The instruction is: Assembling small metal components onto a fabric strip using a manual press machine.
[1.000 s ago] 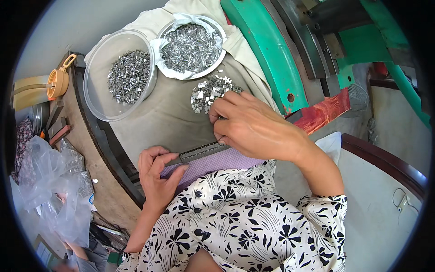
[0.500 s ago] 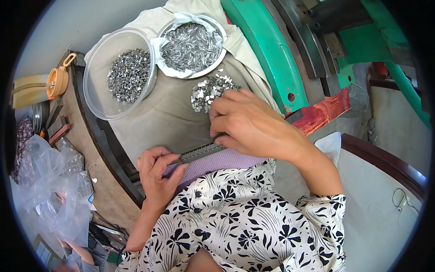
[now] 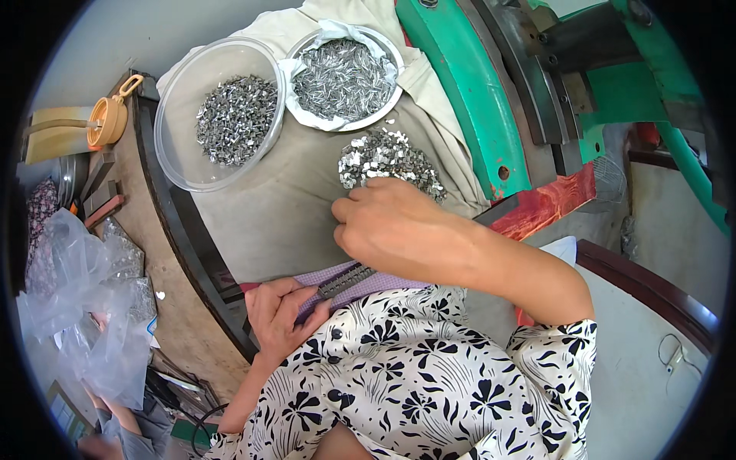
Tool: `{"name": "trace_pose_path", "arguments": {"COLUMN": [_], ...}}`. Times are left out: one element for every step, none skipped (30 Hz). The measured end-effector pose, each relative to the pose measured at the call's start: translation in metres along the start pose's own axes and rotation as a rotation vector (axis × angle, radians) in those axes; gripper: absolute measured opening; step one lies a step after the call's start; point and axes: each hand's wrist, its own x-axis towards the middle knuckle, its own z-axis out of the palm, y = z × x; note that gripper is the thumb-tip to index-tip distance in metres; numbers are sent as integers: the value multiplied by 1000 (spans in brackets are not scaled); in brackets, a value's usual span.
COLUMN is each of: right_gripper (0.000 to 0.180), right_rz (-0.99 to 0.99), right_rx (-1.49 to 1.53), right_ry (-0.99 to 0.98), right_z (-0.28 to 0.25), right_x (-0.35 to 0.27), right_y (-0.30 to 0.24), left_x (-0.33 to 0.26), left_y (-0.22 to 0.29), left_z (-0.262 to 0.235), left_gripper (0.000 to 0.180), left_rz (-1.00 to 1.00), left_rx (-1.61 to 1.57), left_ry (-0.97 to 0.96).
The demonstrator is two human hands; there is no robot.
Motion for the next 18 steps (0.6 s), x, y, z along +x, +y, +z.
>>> {"name": "trace_pose_path", "arguments": {"right_gripper": [8,7,7,7,8,8,8,8,9,9,9,8,8,9,9,9,8,8], "right_rz": [0,-2,-4,-5,15,36,35,37,40,42,25,9,9,8,7,7,-4,-16], "right_rx": [-2,-26,-50,-52,22,96,96,60,24,27,-13,-54,-51,-84,-116,-113,-103,-93], "right_ry": [1,17,32,34,76,118,118,128,139,138,111,83,84,73,63,62,70,79], "right_z": [0,1,2,5,10,13,13,13,13,11,8,5,5,5,5,4,3,3], "right_x": [-1,-2,-4,-6,-8,-9,-10,-10,-11,-12,-11,-11,-10,-10,-11,-11,-10,-10], "right_y": [-2,-3,-3,0,3,5,5,3,1,0,0,-1,-1,-3,-4,-4,-2,0], "left_x": [1,2,3,3,3,5,8,10,11,11,12,12,11,10,9,8,7,7], "left_y": [-1,-1,-2,-3,-3,-3,-4,-3,-2,-2,-2,-2,-1,-1,-1,-1,0,0], "left_z": [-2,-3,-5,-6,-6,-7,-8,-9,-11,-13,-14,-14,-14,-14,-14,-14,-14,-14], "left_gripper": [37,36,36,34,33,33,32,31,31,30,29,29,26,24,24,23,23,23], "left_rz": [26,51,53,80,106,106,139,173,173,198,222,223,226,229,228,227,222,217], "left_rx": [24,50,52,70,88,88,109,129,128,151,176,177,186,194,194,203,214,216], "left_ry": [1,4,7,3,-2,-1,1,-1,-3,-8,-12,-14,-20,-26,-30,-21,-12,-14]}}
